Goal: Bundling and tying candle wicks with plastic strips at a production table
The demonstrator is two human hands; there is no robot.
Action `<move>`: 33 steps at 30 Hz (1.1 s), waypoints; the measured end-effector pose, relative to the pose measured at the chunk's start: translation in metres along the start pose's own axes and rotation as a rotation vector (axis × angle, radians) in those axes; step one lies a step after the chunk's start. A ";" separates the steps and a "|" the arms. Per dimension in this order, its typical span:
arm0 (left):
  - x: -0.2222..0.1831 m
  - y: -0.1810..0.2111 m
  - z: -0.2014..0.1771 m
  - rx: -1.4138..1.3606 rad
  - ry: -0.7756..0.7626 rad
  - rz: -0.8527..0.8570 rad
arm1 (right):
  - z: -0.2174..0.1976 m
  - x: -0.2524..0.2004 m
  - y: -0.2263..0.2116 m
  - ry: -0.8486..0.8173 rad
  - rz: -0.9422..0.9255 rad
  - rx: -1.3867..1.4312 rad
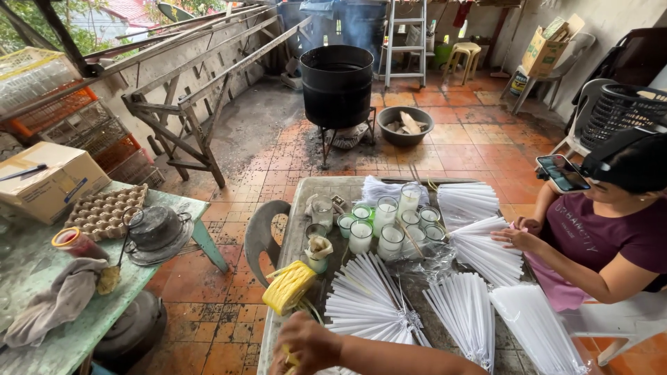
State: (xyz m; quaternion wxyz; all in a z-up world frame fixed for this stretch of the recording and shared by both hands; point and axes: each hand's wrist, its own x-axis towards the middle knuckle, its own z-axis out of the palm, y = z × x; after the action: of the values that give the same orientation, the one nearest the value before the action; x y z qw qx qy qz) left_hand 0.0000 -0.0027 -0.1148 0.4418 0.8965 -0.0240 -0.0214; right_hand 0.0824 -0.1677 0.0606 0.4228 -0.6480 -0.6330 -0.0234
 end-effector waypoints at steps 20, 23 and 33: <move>0.022 0.019 -0.021 0.653 -0.009 0.129 | 0.029 -0.041 0.035 -0.362 0.631 0.614; 0.023 0.038 -0.043 0.761 -0.016 0.404 | 0.046 -0.053 0.055 -0.402 0.614 0.309; 0.031 0.036 -0.043 0.730 -0.129 0.409 | 0.080 -0.068 0.082 -0.218 0.401 0.574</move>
State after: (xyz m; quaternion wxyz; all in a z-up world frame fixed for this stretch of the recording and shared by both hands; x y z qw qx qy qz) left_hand 0.0324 0.0074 -0.0601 0.0878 0.9678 -0.2351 0.0204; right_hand 0.0974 -0.1625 -0.0717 0.5137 -0.6129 -0.5154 0.3080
